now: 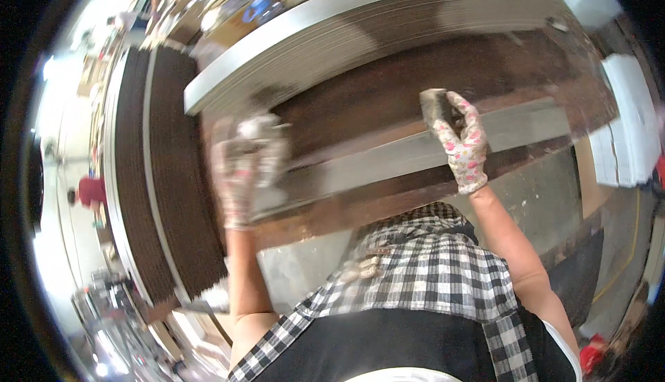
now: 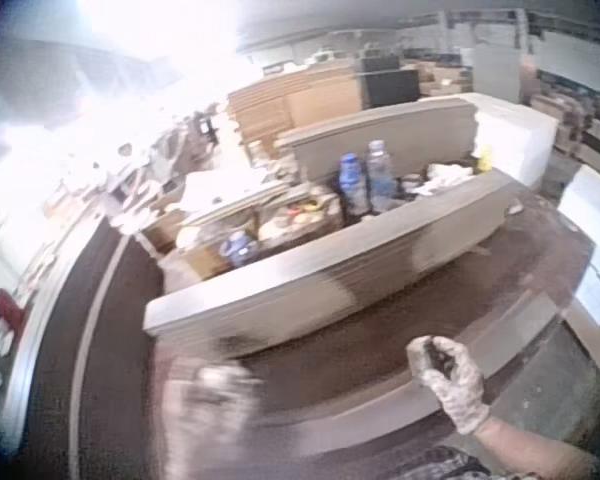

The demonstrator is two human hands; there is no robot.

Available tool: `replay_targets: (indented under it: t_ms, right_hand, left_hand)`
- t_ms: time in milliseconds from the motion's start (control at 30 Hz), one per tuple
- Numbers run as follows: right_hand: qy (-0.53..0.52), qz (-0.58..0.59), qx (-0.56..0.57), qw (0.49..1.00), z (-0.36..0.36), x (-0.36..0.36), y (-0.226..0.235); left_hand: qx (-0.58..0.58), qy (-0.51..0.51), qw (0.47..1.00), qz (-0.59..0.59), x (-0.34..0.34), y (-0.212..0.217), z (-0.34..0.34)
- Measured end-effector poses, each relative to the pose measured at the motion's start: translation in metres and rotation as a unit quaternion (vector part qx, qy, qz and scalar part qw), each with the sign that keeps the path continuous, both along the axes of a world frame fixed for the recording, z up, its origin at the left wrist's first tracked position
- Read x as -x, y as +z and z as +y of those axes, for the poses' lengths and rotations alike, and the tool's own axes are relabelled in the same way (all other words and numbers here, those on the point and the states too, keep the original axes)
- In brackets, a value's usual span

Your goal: The person sands the edges and surfaces of long wooden boards by hand using a sanding block. The person wipes the boards with a cloth between sanding actions and moves finished pieces onto a stack.

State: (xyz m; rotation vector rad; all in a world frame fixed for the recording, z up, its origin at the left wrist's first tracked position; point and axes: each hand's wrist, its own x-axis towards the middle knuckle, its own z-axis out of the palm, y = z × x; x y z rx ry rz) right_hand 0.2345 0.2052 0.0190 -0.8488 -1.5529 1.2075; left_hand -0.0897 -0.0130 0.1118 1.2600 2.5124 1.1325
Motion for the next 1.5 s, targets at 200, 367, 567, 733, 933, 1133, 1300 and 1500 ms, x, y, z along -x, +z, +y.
replay_targets:
  t_ms: [200,367,567,733,933,1133,1300,1500]
  right_hand:
    - [-0.057,-0.041,0.026,0.997,-0.004,-0.031,-0.018]
    - [-0.09,-0.022,0.046,0.995,0.011,-0.048,-0.024]
    - [-0.063,-0.043,0.045,0.996,0.006,-0.047,-0.017]
    - [-0.02,0.03,0.003,0.999,-0.027,0.013,0.029]
    - [-0.064,-0.047,-0.105,0.991,-0.015,0.04,0.019]
    - [-0.076,-0.355,-0.393,0.845,-0.052,0.06,-0.039]
    - [-0.177,-0.433,-0.27,0.842,0.036,-0.04,-0.002]
    - [-0.322,-0.46,-0.225,0.796,0.15,-0.187,-0.004]
  left_hand:
    - [0.076,-0.172,0.969,0.162,-0.156,-0.096,0.008]
    - [0.055,0.013,0.969,0.24,-0.02,-0.103,-0.072]
    - [-0.122,0.149,0.981,0.032,0.004,-0.072,-0.105]
    - [-0.188,0.022,0.901,-0.39,-0.12,-0.096,0.025]
    - [-0.068,-0.292,0.945,-0.134,-0.153,-0.064,0.075]
    - [-0.023,-0.142,0.985,0.096,-0.097,-0.098,0.059]
    - [0.05,-0.227,0.962,0.144,-0.076,-0.092,0.028]
    - [0.09,-0.291,0.935,0.182,-0.07,-0.069,0.015]
